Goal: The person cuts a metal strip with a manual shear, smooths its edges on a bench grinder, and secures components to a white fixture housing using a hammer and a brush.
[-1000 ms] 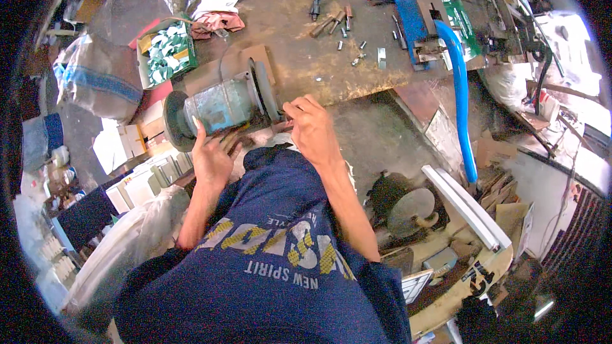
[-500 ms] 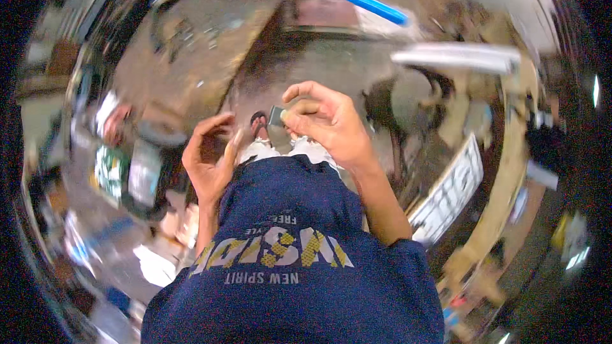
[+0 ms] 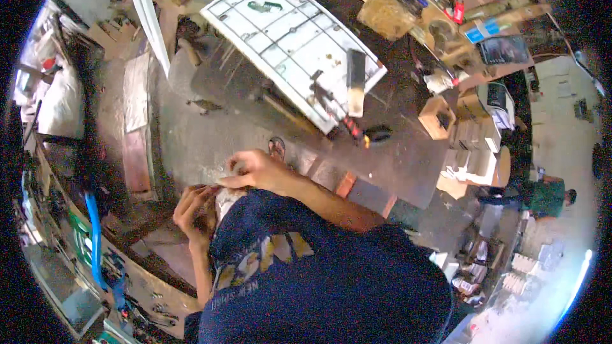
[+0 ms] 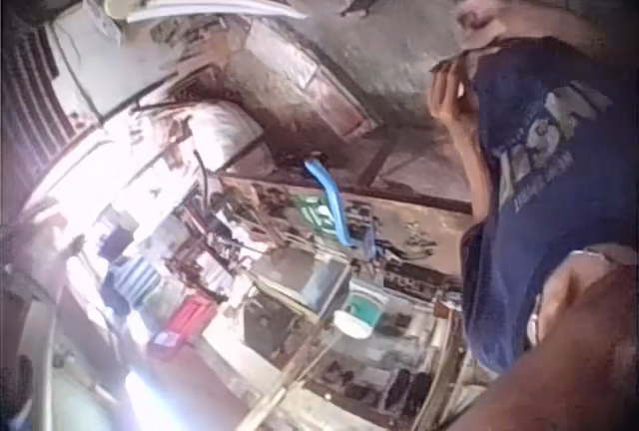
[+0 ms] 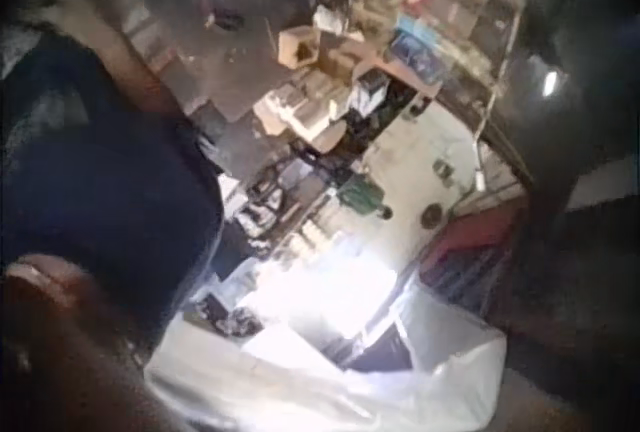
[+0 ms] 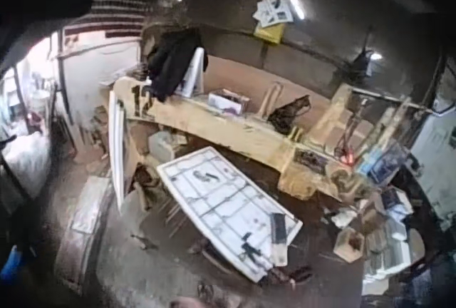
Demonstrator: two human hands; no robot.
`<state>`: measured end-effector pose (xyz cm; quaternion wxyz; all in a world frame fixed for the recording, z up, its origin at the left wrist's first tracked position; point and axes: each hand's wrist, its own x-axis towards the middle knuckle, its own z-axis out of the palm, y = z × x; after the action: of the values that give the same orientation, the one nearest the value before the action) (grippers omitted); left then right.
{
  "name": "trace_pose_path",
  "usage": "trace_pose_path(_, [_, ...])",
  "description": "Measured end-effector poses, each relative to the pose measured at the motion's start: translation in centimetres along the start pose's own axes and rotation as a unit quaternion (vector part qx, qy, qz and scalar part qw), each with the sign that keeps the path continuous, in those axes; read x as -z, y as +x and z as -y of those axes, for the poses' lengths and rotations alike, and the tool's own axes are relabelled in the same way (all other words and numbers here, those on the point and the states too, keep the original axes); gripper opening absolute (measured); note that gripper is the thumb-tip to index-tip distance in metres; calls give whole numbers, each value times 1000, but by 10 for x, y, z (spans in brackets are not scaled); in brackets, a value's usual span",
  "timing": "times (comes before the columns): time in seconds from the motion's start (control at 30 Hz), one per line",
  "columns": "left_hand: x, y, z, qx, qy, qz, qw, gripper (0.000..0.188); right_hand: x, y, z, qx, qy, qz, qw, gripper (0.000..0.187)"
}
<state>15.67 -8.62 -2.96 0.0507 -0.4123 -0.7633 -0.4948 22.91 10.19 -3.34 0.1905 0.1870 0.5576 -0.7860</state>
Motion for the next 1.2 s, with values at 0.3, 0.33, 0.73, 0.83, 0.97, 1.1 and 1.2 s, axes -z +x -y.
trace_pose_path(0.3, [-173, 119, 120, 264, -125, -6, 956, 20, 286, -25, 1, 12, -460, -610, 645, 64])
trace_pose_path(0.33, [-192, 138, 124, 262, -135, -5, 956, 21, 315, -25, -9, 12, -478, -623, 619, 70])
trace_pose_path(0.73, [-274, 249, 179, 182, -36, 44, 982, 21, 353, 7, 1, -136, -435, -550, 700, 95])
trace_pose_path(0.83, [-286, 248, 182, 126, -14, 68, 990, 39, 357, 8, -14, -139, -450, -564, 678, 100])
trace_pose_path(0.97, [-284, 251, 178, 173, -6, 134, 976, 61, 349, 9, -2, -164, -437, -555, 688, 99])
trace_pose_path(1.1, [-283, 254, 178, 111, -8, 135, 985, 60, 347, 8, 0, -171, -445, -560, 678, 98])
trace_pose_path(1.2, [-283, 253, 178, 104, 13, 153, 983, 58, 343, 9, 14, -160, -412, -554, 706, 94])
